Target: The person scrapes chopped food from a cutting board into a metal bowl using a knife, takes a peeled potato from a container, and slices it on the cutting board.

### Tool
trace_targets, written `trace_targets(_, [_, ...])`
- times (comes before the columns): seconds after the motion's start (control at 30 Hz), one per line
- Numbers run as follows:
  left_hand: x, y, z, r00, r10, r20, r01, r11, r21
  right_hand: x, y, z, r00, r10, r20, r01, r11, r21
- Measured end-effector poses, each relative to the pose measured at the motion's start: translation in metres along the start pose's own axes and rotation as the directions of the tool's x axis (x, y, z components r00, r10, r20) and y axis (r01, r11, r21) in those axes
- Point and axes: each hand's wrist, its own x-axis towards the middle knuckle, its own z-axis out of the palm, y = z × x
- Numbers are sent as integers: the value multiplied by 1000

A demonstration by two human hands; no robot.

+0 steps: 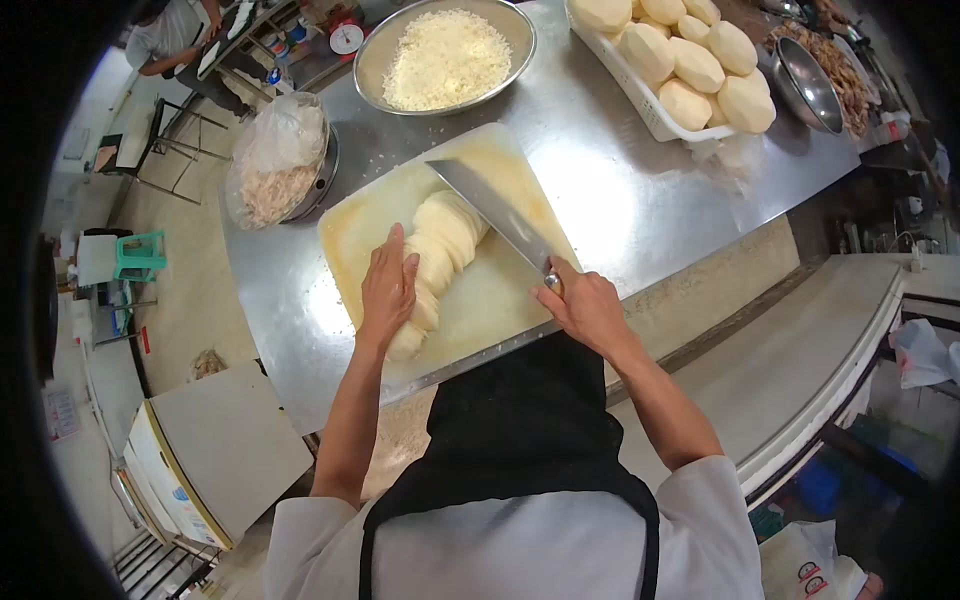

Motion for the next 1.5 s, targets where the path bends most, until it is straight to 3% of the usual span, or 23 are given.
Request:
trace_targets(0.13, [0, -1, 9, 998, 18, -63, -17, 1000, 11, 29, 17, 14, 995, -9, -101, -5, 991, -137])
trace_targets(0.23, [-3, -4, 9, 984, 110, -139, -106, 994, 37, 40, 36, 39, 987, -98, -126, 79, 986, -145])
trace_targets(0.33, [-18, 2, -7, 986, 46, -160, -36, 997, 66, 35, 35, 12, 970, -194, -149, 179, 978, -106])
trace_targets(0.4, [-32, 10, -11, 984, -74, -161, 84, 995, 61, 58, 81, -1, 941, 82, -329, -82, 997, 13])
trace_targets(0.43, [-39, 14, -11, 977, -139, -159, 150, 987, 61, 81, 108, -29, 910, 309, -276, -249, 941, 231])
trace_targets(0.47, [-44, 16, -9, 972, -163, -170, 170, 985, 25, 107, 148, -45, 753, 397, -524, -156, 882, 444])
trace_targets(0.5, [-47, 18, -4, 965, -190, -181, 191, 982, -11, 127, 182, -69, 611, 515, -602, -90, 800, 593])
trace_targets(0.57, [-47, 21, 1, 955, -225, -193, 227, 974, -16, 156, 207, -124, 506, 749, -428, 69, 459, 886])
trace_targets(0.67, [-41, 24, 3, 951, -244, -190, 254, 967, 30, 177, 224, -148, 615, 676, -407, 66, 471, 880])
trace_targets(0.77, [-43, 24, 2, 950, -253, -186, 260, 966, 13, 167, 224, -146, 630, 687, -362, 162, 340, 926])
trace_targets(0.97, [-46, 12, 9, 947, -265, -184, 270, 963, 2, 168, 230, -138, 649, 650, -394, 267, 291, 919])
trace_targets(1.07, [-49, 21, 4, 935, -306, -178, 303, 952, -44, 160, 234, -134, 643, 651, -403, 243, 326, 914])
trace_targets(1.1, [-48, 20, 5, 931, -317, -183, 312, 948, -58, 161, 237, -132, 651, 639, -409, 238, 339, 910])
trace_targets(1.2, [-46, 19, 7, 916, -344, -206, 342, 939, -45, 144, 265, -126, 752, 541, -376, 315, 206, 927])
trace_targets(1.27, [-42, 22, 8, 908, -354, -225, 357, 934, -27, 126, 275, -134, 635, 519, -572, 21, 729, 684])
trace_targets(1.3, [-40, 28, 6, 904, -358, -236, 364, 931, -20, 121, 284, -140, 603, 448, -660, -159, 878, 451])
trace_targets(1.33, [-41, 33, 6, 900, -361, -243, 369, 929, -11, 123, 306, -138, 581, 280, -765, -207, 959, 194])
trace_targets(1.4, [-44, 28, 6, 901, -376, -217, 380, 925, -22, 137, 363, -129, 551, -121, -826, -297, 896, -329])
trace_targets(1.5, [-44, 23, 8, 899, -383, -215, 383, 923, -40, 143, 385, -163, 544, 190, -818, -341, 940, -9])
